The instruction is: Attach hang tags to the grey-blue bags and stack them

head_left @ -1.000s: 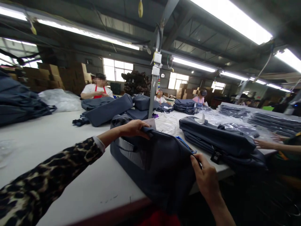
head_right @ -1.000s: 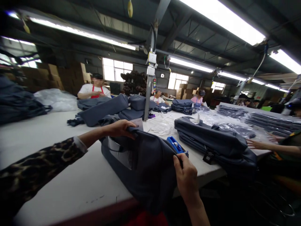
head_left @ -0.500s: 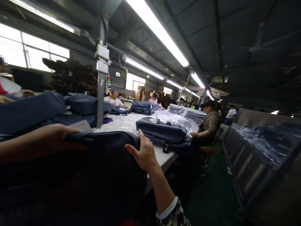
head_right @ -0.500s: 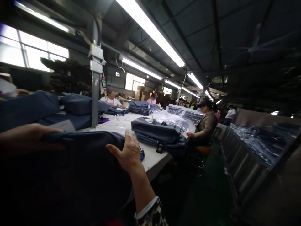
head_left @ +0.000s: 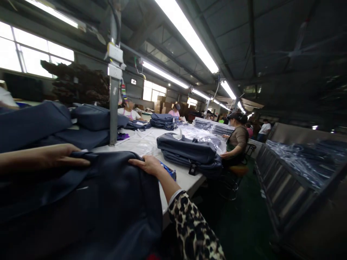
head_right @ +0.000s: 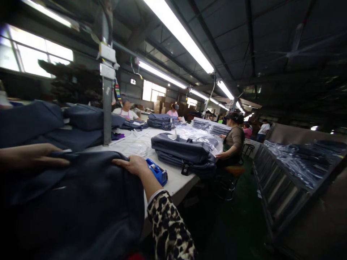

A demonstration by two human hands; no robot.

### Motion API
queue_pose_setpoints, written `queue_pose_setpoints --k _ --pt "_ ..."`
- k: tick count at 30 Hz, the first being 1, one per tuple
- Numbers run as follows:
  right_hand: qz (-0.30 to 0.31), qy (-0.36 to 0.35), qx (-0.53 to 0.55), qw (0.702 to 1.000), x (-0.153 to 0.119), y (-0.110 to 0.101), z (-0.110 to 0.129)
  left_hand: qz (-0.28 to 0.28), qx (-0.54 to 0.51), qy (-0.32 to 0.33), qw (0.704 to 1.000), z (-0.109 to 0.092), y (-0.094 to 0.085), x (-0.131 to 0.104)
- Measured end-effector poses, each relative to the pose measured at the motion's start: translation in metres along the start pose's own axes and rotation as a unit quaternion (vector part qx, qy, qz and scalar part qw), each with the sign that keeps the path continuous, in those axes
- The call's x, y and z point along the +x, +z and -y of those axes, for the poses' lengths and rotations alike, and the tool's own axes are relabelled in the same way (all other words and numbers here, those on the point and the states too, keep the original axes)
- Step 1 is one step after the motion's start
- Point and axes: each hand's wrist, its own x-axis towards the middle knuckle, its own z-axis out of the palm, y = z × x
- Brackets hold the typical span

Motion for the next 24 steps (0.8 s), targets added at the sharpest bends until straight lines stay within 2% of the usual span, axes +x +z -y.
queue_pose_setpoints --k 2,3,5,7,10,13,17,20,24 --pt "0.005 0.028 -0.016 0.999 0.019 0.019 -0.007 0.059 0.051 0.004 0.997 -0.001 0.002 0.017" --pt "0.010 0.040 -0.023 0.999 0.029 0.029 -0.011 0.039 0.095 0.007 0.995 0.000 0.003 0.026" --pt "0.020 0.054 -0.036 0.998 0.052 0.049 -0.020 0.022 0.111 -0.029 0.993 0.012 0.010 0.047" --pt "0.036 0.056 -0.048 0.997 0.076 0.069 -0.030 0.012 0.118 -0.066 0.991 0.034 0.022 0.068" --pt "0.065 0.050 -0.067 0.994 0.104 0.102 -0.046 0.014 0.119 -0.099 0.988 0.075 0.050 0.096" --pt "0.094 0.048 -0.086 0.991 0.119 0.136 -0.061 0.031 0.111 -0.107 0.988 0.112 0.082 0.116" --pt "0.125 0.059 -0.102 0.985 0.129 0.175 -0.076 0.064 0.090 -0.112 0.988 0.147 0.116 0.135" --pt "0.141 0.060 -0.115 0.981 0.136 0.187 -0.083 0.077 0.075 -0.118 0.987 0.164 0.130 0.144" --pt "0.144 0.022 -0.139 0.980 0.143 0.174 -0.079 0.060 0.065 -0.110 0.990 0.173 0.140 0.144"
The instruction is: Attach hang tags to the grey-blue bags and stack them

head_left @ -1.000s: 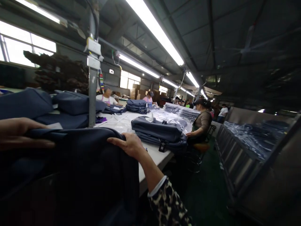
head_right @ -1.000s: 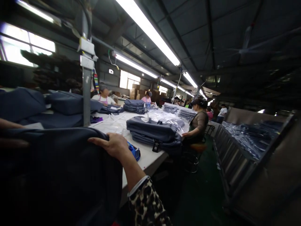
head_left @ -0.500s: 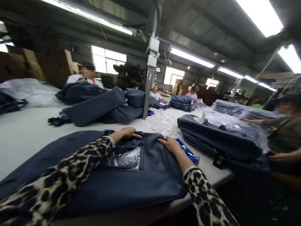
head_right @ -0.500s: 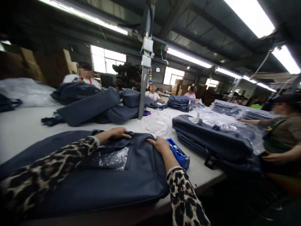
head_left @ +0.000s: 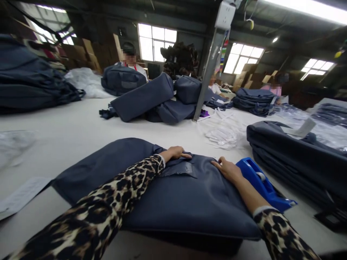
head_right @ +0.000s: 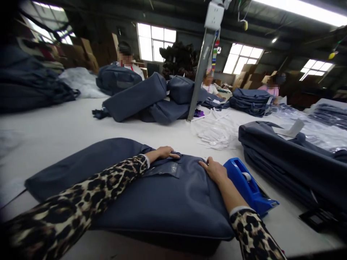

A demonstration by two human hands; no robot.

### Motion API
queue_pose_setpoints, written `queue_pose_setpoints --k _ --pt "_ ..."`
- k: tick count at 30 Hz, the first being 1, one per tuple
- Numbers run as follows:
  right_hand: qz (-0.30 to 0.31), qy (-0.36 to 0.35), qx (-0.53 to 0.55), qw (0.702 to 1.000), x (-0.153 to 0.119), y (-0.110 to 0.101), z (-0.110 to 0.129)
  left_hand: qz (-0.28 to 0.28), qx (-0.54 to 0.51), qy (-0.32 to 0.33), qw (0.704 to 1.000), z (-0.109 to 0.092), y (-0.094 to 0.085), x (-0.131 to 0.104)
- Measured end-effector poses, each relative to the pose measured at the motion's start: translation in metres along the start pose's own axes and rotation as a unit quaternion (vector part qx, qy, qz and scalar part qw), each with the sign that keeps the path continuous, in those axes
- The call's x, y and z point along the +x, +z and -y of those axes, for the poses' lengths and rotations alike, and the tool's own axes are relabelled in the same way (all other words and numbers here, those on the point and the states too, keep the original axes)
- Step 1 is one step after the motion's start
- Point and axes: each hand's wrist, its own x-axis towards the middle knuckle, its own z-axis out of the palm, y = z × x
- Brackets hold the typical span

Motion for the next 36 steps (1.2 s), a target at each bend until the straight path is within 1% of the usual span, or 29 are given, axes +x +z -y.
queue_pose_setpoints --k 3,5,7,9,11,14,16,18,20,26,36 --pt "-0.031 -0.046 -0.022 0.998 -0.010 -0.024 0.012 -0.029 -0.001 0.009 1.000 0.001 0.004 -0.006" --pt "-0.046 -0.105 -0.029 0.993 -0.025 -0.034 0.025 -0.048 -0.001 0.012 0.999 0.000 0.006 -0.010" --pt "-0.029 -0.170 -0.029 0.985 -0.043 -0.034 0.038 -0.061 -0.001 0.011 0.998 0.000 0.006 -0.012" --pt "0.000 -0.200 -0.035 0.979 -0.061 -0.022 0.045 -0.067 -0.001 0.008 0.998 -0.001 0.005 -0.011" --pt "0.007 -0.194 -0.051 0.980 -0.075 -0.004 0.045 -0.067 0.000 0.007 0.998 -0.002 0.005 -0.009" --pt "-0.040 -0.191 -0.074 0.978 -0.085 0.021 0.040 -0.069 0.001 0.009 0.998 -0.001 0.005 -0.007" --pt "-0.076 -0.195 -0.080 0.975 -0.086 0.030 0.037 -0.075 0.000 0.012 0.997 0.000 0.006 -0.006" --pt "-0.098 -0.201 -0.080 0.971 -0.086 0.034 0.036 -0.080 -0.003 0.016 0.997 0.001 0.008 -0.006" --pt "-0.107 -0.204 -0.080 0.970 -0.086 0.035 0.038 -0.084 -0.007 0.019 0.996 0.003 0.010 -0.004" --pt "-0.110 -0.195 -0.086 0.971 -0.086 0.041 0.041 -0.099 -0.020 0.023 0.995 0.008 0.012 -0.001" --pt "-0.116 -0.191 -0.094 0.970 -0.082 0.054 0.039 -0.114 -0.026 0.023 0.993 0.007 0.012 -0.004"
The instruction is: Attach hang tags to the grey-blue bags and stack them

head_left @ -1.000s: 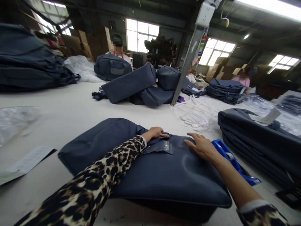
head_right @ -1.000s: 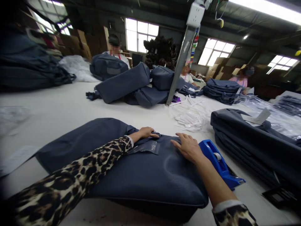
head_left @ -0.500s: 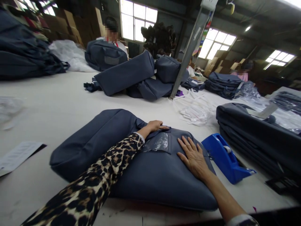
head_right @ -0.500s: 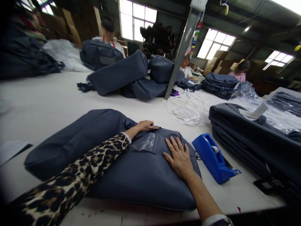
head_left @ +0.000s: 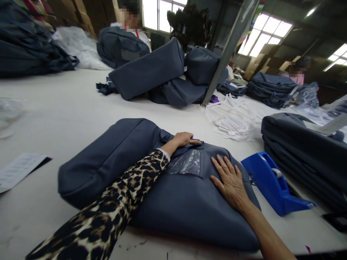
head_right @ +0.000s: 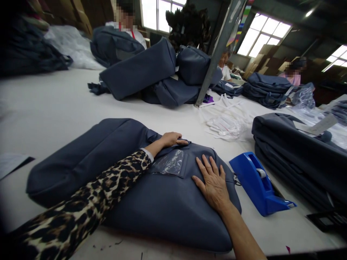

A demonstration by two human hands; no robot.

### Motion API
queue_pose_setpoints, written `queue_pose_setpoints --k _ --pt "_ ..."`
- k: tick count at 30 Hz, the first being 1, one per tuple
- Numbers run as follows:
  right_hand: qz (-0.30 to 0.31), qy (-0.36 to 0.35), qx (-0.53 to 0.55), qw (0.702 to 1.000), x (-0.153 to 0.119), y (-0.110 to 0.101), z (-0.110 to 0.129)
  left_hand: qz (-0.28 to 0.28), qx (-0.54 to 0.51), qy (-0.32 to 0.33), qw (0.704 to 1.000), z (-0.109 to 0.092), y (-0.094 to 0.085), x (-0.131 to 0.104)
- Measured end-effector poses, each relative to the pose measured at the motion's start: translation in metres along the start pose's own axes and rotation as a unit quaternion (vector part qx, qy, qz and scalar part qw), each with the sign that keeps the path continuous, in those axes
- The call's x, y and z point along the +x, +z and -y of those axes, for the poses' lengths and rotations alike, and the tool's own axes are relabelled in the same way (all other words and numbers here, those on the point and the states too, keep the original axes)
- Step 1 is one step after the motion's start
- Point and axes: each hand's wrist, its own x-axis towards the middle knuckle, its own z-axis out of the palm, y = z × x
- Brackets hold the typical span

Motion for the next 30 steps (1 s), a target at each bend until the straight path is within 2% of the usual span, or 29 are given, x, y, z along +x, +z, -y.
queue_pose_setpoints --k 6,12,19,22,24,26,28,30 --pt "0.002 -0.002 0.010 1.000 0.000 0.002 0.000 0.006 -0.004 0.000 1.000 0.000 -0.001 -0.001" --pt "0.028 -0.014 0.005 0.999 0.001 0.000 0.000 0.001 -0.006 0.001 1.000 -0.001 -0.003 -0.002" --pt "0.016 0.009 0.041 0.999 0.000 -0.001 0.002 -0.060 0.027 0.024 0.998 -0.010 -0.001 -0.010" --pt "0.022 0.012 0.076 0.997 -0.003 -0.002 0.002 -0.086 0.049 0.047 0.994 -0.020 -0.008 -0.021" --pt "0.026 0.011 0.101 0.995 -0.005 -0.003 0.002 -0.094 0.051 0.066 0.992 -0.034 -0.020 -0.031" --pt "0.027 0.011 0.130 0.991 -0.005 -0.004 0.001 -0.099 0.046 0.093 0.990 -0.056 -0.036 -0.051" --pt "0.035 0.017 0.179 0.983 -0.004 -0.008 -0.001 -0.102 0.025 0.140 0.985 -0.084 -0.051 -0.083" --pt "0.053 0.024 0.233 0.971 -0.001 -0.017 -0.008 -0.073 -0.014 0.208 0.975 -0.110 -0.060 -0.127"
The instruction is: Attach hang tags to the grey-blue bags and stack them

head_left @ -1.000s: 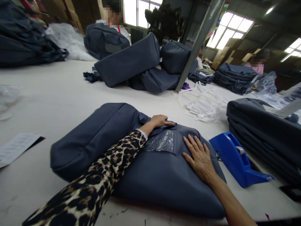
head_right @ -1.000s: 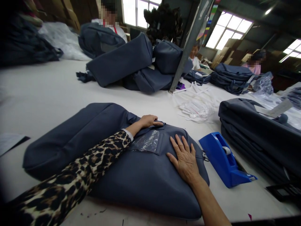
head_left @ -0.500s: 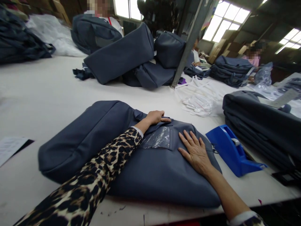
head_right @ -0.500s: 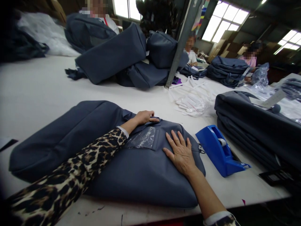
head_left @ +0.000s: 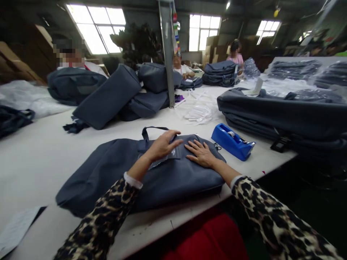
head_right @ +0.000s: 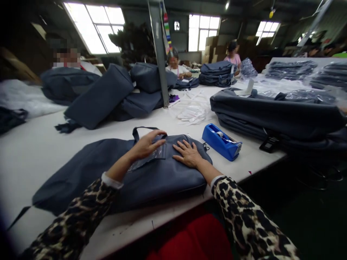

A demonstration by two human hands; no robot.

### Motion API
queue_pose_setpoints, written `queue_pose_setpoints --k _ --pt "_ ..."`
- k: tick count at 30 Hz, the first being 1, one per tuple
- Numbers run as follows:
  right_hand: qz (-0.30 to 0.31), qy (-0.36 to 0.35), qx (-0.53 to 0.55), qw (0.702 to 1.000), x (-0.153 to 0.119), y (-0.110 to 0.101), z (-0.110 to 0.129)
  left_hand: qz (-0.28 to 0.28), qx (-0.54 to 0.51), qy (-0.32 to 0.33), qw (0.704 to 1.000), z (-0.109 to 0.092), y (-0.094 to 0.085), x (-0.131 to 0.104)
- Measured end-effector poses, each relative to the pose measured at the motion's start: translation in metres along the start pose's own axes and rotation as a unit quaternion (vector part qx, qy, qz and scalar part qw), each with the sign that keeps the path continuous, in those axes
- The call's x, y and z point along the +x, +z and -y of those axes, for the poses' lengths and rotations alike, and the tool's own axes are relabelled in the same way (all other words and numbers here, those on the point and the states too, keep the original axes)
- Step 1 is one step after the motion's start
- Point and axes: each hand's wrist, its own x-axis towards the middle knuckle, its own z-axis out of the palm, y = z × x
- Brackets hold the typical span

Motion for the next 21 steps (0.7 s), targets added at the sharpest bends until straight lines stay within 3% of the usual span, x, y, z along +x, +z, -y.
queue_pose_setpoints --k 3,5,7,9,13,16,21 --pt "0.002 0.003 0.048 0.999 -0.008 -0.030 0.001 0.103 -0.030 0.070 0.992 -0.045 0.000 -0.054" --pt "-0.030 -0.014 0.071 0.997 -0.028 -0.049 0.008 0.150 0.014 0.069 0.986 -0.054 0.010 -0.089" --pt "-0.044 -0.058 0.091 0.993 -0.059 -0.055 0.019 0.169 0.053 0.050 0.983 -0.050 0.022 -0.115" --pt "-0.031 -0.093 0.072 0.993 -0.092 -0.043 0.032 0.174 0.080 0.041 0.981 -0.042 0.035 -0.131" --pt "-0.058 -0.070 -0.053 0.994 -0.136 0.009 0.046 0.141 0.148 0.065 0.977 -0.036 0.056 -0.146" --pt "-0.102 -0.079 -0.096 0.987 -0.144 0.037 0.044 0.115 0.186 0.085 0.972 -0.036 0.067 -0.151" --pt "-0.134 -0.086 -0.109 0.981 -0.139 0.049 0.038 0.105 0.203 0.088 0.970 -0.031 0.075 -0.153"
